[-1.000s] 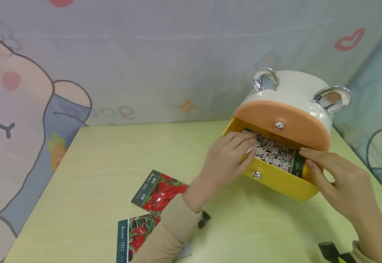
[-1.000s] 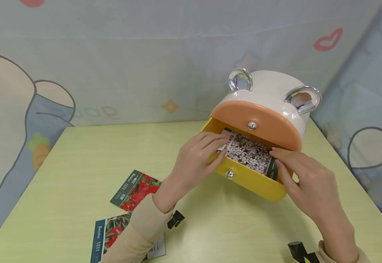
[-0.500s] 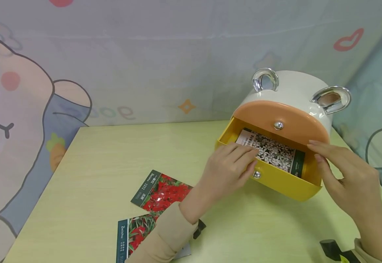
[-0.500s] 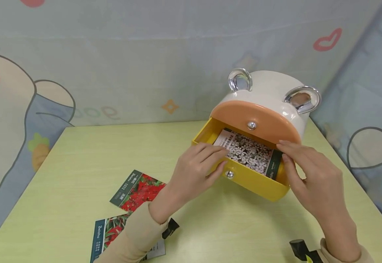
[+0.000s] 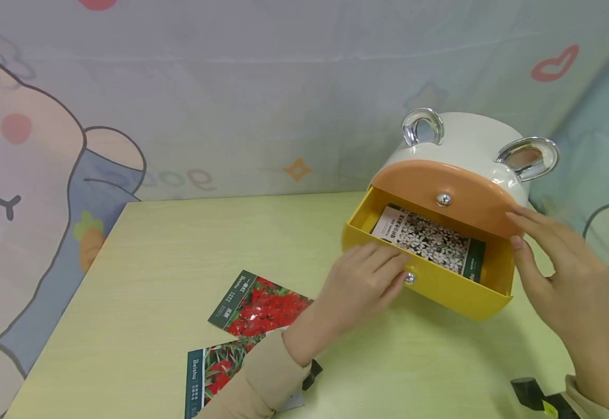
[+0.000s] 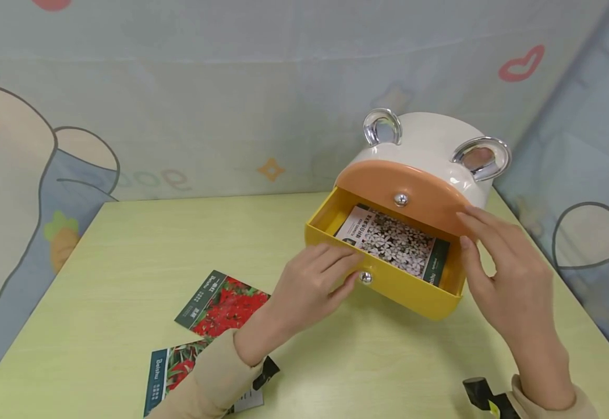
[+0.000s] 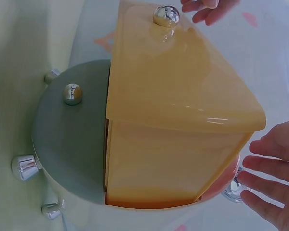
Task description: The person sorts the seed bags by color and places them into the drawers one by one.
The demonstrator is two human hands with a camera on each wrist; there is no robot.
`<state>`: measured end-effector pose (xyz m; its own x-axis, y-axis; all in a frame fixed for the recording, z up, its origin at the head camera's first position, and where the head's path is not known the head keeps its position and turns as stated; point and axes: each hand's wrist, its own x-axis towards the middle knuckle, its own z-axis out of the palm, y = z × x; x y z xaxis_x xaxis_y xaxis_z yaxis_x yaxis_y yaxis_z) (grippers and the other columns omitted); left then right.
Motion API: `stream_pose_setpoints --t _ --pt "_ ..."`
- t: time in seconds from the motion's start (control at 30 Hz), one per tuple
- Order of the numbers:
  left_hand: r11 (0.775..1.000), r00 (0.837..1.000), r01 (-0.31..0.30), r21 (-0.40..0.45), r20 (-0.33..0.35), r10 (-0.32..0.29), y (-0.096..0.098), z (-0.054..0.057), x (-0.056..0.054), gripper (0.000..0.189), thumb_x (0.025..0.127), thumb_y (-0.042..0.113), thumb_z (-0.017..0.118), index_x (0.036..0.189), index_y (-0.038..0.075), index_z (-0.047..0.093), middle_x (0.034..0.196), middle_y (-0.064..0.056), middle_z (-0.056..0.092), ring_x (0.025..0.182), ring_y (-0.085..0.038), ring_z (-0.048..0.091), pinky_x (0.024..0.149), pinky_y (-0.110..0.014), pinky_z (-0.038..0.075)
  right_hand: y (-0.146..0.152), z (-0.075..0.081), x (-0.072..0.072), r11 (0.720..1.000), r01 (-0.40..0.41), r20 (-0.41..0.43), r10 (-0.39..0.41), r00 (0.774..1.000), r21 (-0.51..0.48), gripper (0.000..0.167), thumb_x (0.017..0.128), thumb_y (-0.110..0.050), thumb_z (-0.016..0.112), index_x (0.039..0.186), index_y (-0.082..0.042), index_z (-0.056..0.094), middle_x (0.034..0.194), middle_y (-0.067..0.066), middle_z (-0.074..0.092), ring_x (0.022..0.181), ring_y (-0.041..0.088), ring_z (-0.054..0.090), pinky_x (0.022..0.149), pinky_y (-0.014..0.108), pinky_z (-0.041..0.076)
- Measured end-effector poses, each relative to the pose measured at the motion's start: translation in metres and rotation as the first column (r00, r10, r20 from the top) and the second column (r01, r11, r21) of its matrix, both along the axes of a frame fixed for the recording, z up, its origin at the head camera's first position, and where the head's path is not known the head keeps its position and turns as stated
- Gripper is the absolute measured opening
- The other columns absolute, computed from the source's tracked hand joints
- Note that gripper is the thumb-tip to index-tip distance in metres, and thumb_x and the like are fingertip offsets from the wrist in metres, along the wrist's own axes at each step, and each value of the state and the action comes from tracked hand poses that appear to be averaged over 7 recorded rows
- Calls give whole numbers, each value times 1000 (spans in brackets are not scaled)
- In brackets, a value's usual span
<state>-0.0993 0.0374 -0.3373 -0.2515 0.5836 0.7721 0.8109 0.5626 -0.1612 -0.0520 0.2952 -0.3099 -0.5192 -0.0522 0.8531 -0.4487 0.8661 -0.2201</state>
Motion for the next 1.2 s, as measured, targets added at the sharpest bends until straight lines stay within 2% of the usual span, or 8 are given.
stream_pose_setpoints --t 0.13,0.27,0.47,0.63,0.7,0.9,0.97,1.2 --pt "1000 999 11 -15 36 -11 0 -2 2 17 91 22 61 102 15 73 98 7 73 89 -8 66 77 -17 52 4 -3 -2 999 35 15 -35 999 -10 35 97 -27 53 120 -5 67 120 19 67 115 30 60 103 1 29" --pt "1000 998 15 -19 63 -13 -1 -3 3 17 90 21 63 103 15 72 99 6 72 90 -8 66 81 -17 52 7 -5 -3 998 66 50 -66 997 -9 37 97 -27 53 127 -9 63 125 18 64 112 41 58 106 5 28" --pt "999 997 17 -34 82 -14 0 -7 3 18 89 19 64 104 14 72 100 6 71 90 -7 65 84 -16 52 9 -4 -7 992 111 134 -102 986 -58 43 92 -16 61 135 -12 57 131 20 60 117 44 54 114 27 35" --pt "999 994 17 -43 107 -12 1 -10 2 17 89 19 64 103 14 72 97 6 70 85 -7 63 79 -14 51 10 -5 -13 988 115 174 -95 980 -107 46 92 -15 62 138 -13 53 133 21 57 106 44 55 101 8 30" --pt "999 992 21 -44 123 -16 2 -11 1 17 89 19 64 103 14 72 95 6 70 83 -6 62 76 -13 51 11 -6 -16 986 115 202 -89 975 -120 48 93 -17 61 140 -14 51 135 21 55 104 45 54 102 13 33" --pt "998 984 60 -31 168 -53 4 -14 -1 16 88 19 66 102 13 71 93 5 70 77 -7 62 69 -13 50 14 -5 -24 980 97 318 -38 947 -174 51 96 -20 57 145 -19 44 146 14 48 117 46 49 105 11 29" --pt "997 984 71 -34 166 -64 5 -15 -2 15 88 19 67 101 13 71 92 5 70 76 -6 62 68 -12 49 15 -5 -27 979 86 332 -20 943 -185 51 96 -20 57 146 -20 43 148 12 46 122 44 47 98 -1 22" --pt "995 983 84 -45 166 -75 7 -18 -3 14 89 20 66 101 14 71 92 7 69 76 -5 61 68 -11 48 21 -9 -32 976 83 363 -4 932 -200 53 99 -21 53 149 -27 36 153 4 39 134 37 42 98 -2 21"
